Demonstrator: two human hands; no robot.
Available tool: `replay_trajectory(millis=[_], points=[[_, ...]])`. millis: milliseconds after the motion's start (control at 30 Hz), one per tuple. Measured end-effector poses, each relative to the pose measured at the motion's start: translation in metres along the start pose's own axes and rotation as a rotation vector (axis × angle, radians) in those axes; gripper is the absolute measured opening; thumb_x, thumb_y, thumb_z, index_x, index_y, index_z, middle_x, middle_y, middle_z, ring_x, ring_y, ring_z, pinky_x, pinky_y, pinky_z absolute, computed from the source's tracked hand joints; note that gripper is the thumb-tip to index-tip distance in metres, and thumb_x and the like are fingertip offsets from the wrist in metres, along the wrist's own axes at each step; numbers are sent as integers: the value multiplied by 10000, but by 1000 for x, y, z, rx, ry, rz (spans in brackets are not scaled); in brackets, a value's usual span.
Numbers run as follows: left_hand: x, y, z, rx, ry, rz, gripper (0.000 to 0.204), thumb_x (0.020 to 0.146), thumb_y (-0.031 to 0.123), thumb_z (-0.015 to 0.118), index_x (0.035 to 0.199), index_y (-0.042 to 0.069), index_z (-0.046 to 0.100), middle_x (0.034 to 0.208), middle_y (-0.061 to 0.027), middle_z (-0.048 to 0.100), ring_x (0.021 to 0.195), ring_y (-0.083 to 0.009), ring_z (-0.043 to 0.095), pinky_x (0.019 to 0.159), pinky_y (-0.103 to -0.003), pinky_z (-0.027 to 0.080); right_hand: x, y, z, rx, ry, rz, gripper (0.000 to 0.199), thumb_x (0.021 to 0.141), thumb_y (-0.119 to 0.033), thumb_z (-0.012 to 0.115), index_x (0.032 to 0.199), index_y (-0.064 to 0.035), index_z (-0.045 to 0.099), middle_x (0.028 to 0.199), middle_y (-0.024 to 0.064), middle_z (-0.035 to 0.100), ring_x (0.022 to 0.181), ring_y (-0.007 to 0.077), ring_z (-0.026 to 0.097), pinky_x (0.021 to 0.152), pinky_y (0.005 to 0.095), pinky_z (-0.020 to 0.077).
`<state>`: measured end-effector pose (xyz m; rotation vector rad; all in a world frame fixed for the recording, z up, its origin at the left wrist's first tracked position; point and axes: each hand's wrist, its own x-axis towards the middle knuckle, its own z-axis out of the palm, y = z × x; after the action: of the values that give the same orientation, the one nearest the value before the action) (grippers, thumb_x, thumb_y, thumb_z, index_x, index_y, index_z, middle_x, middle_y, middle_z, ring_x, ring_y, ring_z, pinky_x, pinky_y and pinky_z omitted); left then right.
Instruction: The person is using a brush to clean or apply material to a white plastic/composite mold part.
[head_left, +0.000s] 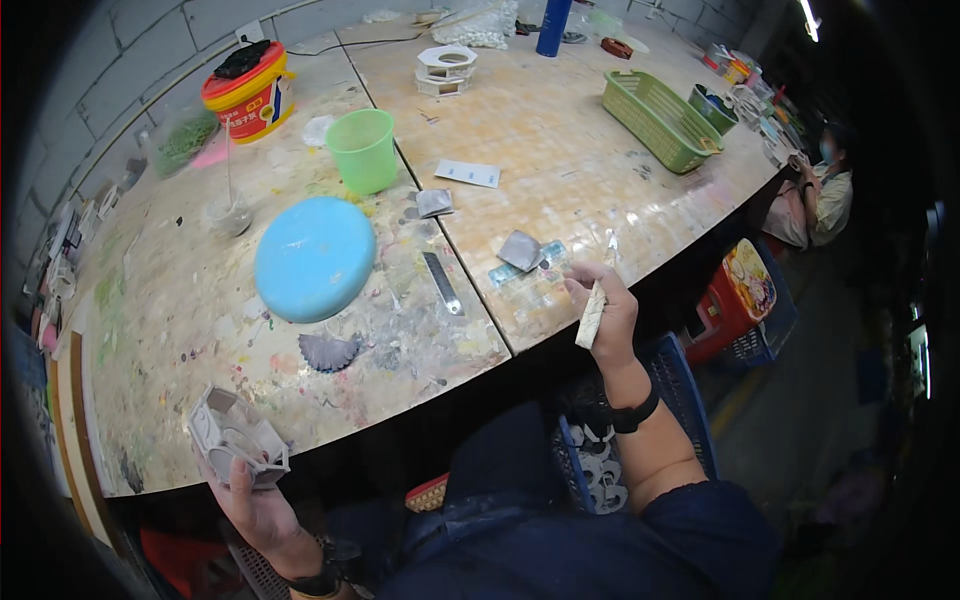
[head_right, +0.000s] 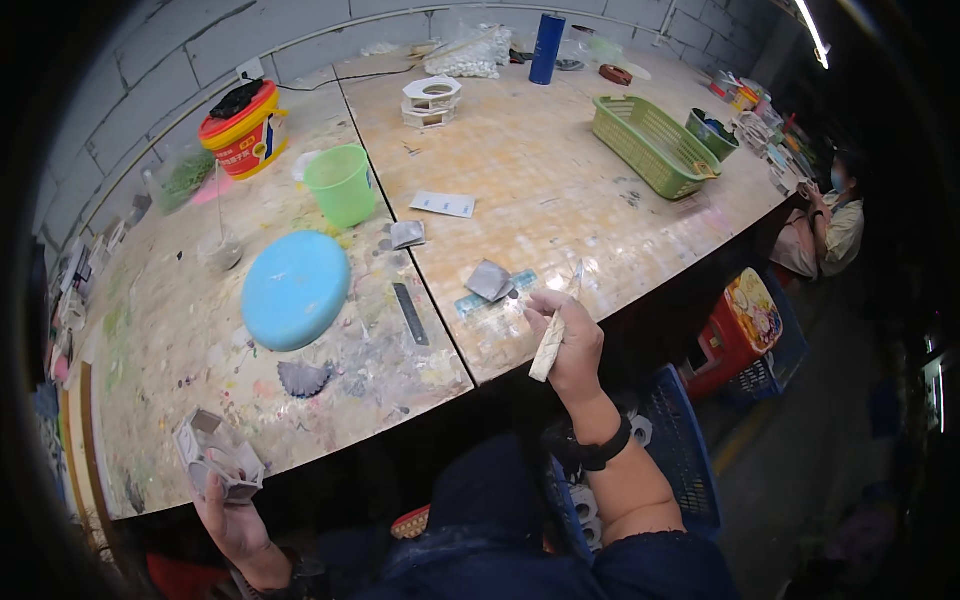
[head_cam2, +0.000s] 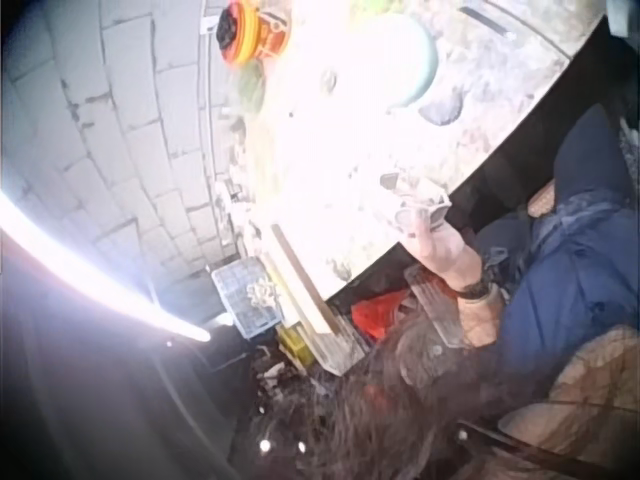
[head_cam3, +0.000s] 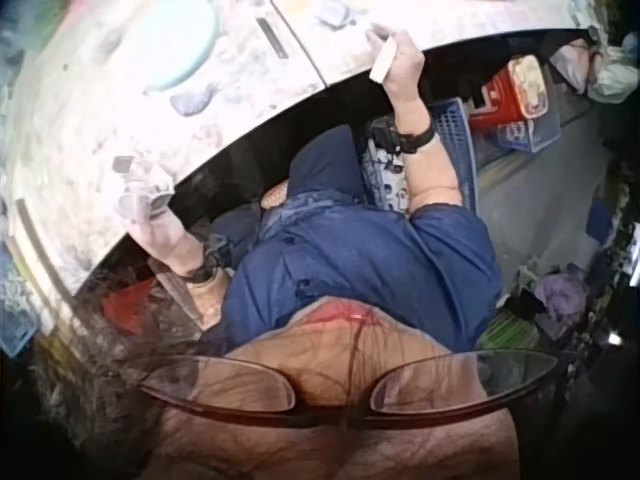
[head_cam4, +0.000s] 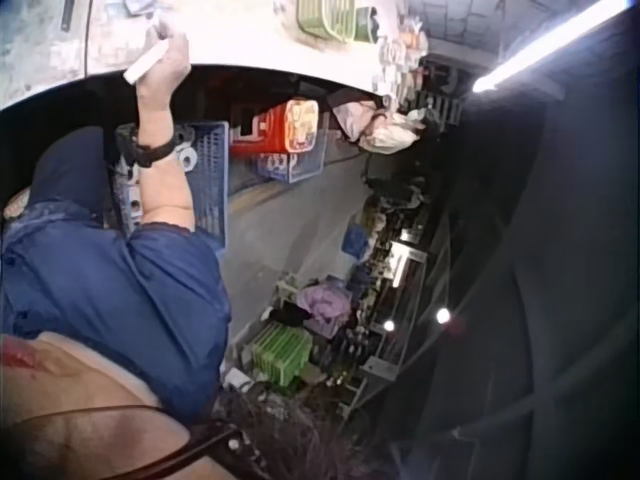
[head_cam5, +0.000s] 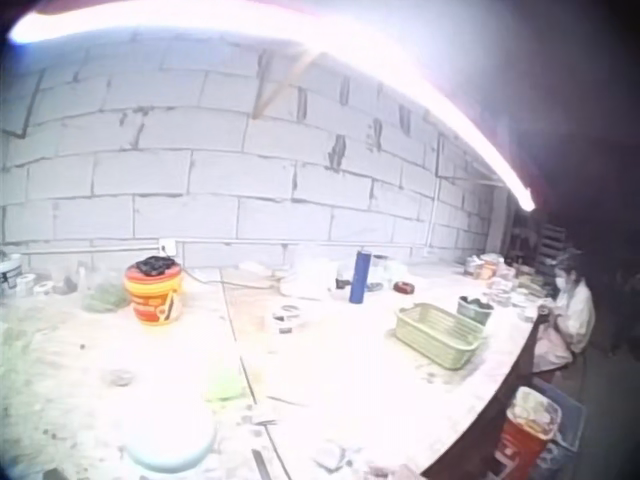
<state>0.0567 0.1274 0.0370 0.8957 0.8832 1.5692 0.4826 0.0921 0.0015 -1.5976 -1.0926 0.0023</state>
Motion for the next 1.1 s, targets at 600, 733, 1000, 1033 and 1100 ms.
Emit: replay_trajectory(millis=[600, 733, 1000, 1033, 1100], points=[[-4, -3, 15, -5, 41, 28, 691, 855, 88, 605, 1446, 0, 259, 1318, -137, 468, 1153, -231, 513, 946, -343, 450, 38, 15, 9, -339, -175, -166, 156, 723, -79, 688, 873, -116, 677, 722, 59, 643, 756, 268, 579, 644, 369, 474], [-4, 0, 11, 44, 2, 30, 703, 848, 90, 609, 1447, -1, 252, 1325, -141, 458, 1165, -243, 508, 959, -359, 448, 39, 23, 19, -454, -194, -257, 163, 717, -47, 643, 858, -127, 667, 693, 67, 611, 756, 281, 565, 628, 387, 464], [-7, 1, 25, 24, 28, 43, 736, 828, 94, 612, 1451, -19, 237, 1375, -160, 420, 1216, -272, 481, 1011, -389, 416, 39, 29, 28, -502, -193, -276, 156, 709, -49, 665, 845, -121, 643, 702, 71, 588, 732, 291, 559, 633, 393, 465], [-7, 1, 27, 22, 25, 45, 736, 828, 94, 612, 1451, -19, 237, 1375, -160, 420, 1216, -272, 481, 1011, -389, 416, 40, 28, 28, -541, -200, -308, 158, 703, -57, 660, 845, -122, 642, 704, 70, 591, 733, 288, 564, 631, 390, 469], [-9, 3, 33, 2, 15, 53, 749, 818, 84, 612, 1454, -23, 231, 1376, -162, 422, 1226, -280, 473, 1011, -389, 409, 40, 23, 22, -588, -196, -339, 161, 697, -64, 654, 845, -123, 642, 706, 70, 593, 735, 284, 569, 630, 388, 473]])
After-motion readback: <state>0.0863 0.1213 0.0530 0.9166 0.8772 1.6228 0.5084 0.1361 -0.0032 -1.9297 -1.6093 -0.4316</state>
